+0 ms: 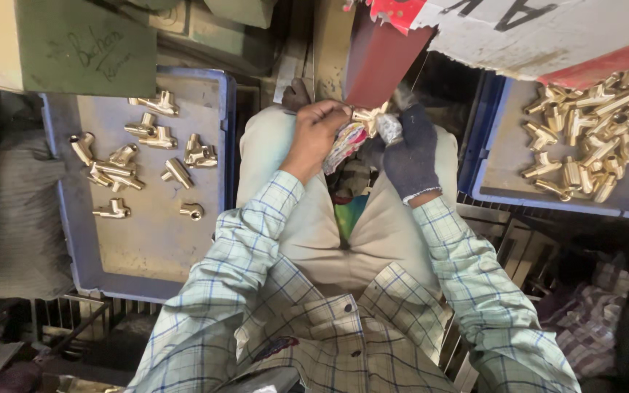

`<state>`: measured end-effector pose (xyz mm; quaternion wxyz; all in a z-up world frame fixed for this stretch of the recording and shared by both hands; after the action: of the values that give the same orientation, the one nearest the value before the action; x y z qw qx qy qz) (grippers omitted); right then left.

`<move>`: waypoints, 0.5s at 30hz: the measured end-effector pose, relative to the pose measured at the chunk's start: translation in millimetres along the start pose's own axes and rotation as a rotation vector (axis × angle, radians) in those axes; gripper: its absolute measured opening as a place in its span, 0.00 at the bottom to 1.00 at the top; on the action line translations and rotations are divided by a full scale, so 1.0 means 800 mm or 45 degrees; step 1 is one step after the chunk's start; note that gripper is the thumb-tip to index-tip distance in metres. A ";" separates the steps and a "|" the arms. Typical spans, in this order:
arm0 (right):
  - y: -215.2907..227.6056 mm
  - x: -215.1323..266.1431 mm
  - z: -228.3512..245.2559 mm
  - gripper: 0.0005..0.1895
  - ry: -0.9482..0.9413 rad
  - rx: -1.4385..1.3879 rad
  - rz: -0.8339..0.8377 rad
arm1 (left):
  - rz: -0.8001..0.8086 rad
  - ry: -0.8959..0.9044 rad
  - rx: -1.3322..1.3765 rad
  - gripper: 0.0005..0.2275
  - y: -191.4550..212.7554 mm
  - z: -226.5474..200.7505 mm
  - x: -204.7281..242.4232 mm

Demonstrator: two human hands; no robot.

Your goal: The person sits on the floor and repeatedly picks up small brass-colored metal parts from a blue bin. They rub each part against a moving belt sander using a cloth, then place the finished part into a second bin.

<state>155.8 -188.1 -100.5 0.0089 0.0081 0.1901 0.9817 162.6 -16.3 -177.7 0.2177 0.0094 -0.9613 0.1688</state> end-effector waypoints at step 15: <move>-0.015 -0.030 -0.112 0.02 -0.212 0.362 0.346 | -0.031 0.165 0.221 0.08 -0.005 -0.001 0.006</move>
<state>178.5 -210.7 -188.6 -0.1091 0.1159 0.3226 0.9330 158.9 -19.8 -173.3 0.2798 0.0291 -0.9267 0.2492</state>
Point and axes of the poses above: each hand's wrist, its own x-axis away from the middle knuckle, its own y-axis out of the back of the hand, z = x × y, the point moved 4 cm from there along -x, towards the middle knuckle, and after that the axes turned 4 degrees about -x, right-handed, at the moved point
